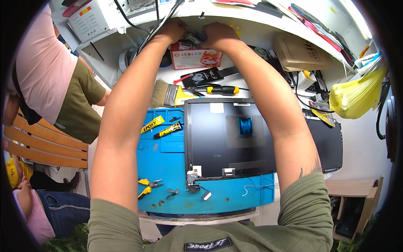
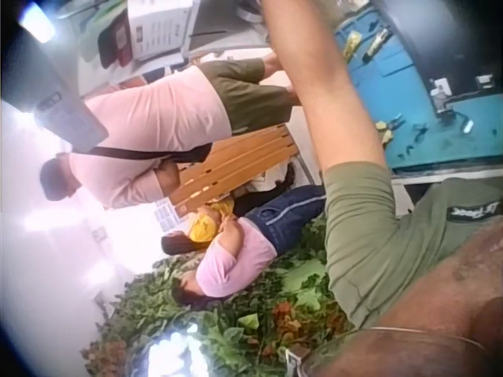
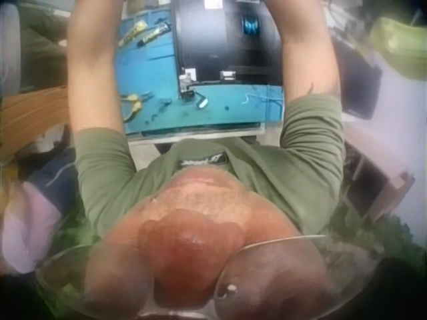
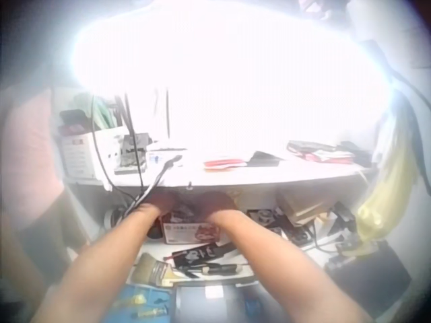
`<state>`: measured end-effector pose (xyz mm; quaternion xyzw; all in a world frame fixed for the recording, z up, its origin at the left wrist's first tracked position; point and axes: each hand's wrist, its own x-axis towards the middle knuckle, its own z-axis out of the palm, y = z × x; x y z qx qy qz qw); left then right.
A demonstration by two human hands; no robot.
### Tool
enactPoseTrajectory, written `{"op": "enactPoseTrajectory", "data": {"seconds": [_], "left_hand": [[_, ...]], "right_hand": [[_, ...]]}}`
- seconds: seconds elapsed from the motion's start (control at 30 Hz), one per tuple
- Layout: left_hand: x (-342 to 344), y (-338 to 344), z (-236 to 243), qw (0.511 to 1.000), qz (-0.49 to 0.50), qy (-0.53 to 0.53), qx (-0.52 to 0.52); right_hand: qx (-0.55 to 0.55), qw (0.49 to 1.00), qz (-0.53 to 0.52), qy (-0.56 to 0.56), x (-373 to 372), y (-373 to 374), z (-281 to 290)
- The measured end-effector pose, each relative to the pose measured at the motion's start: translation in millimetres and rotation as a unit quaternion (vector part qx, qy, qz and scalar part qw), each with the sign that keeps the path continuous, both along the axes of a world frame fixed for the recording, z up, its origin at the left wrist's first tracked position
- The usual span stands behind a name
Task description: The person handles internal electronic components and a disassembled device on a workstation, moving small parts by hand and picking up a screen panel.
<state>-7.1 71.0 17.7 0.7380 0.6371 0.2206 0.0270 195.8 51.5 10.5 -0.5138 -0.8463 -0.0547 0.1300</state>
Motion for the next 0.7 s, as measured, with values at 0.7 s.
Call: {"op": "enactPoseTrajectory", "data": {"seconds": [0.7], "left_hand": [[-12.0,-28.1,12.7,0.973,-0.163,0.15,-0.072]], "right_hand": [[0.044,0.999,-0.006,0.017,1.0,35.7,-5.3]]}}
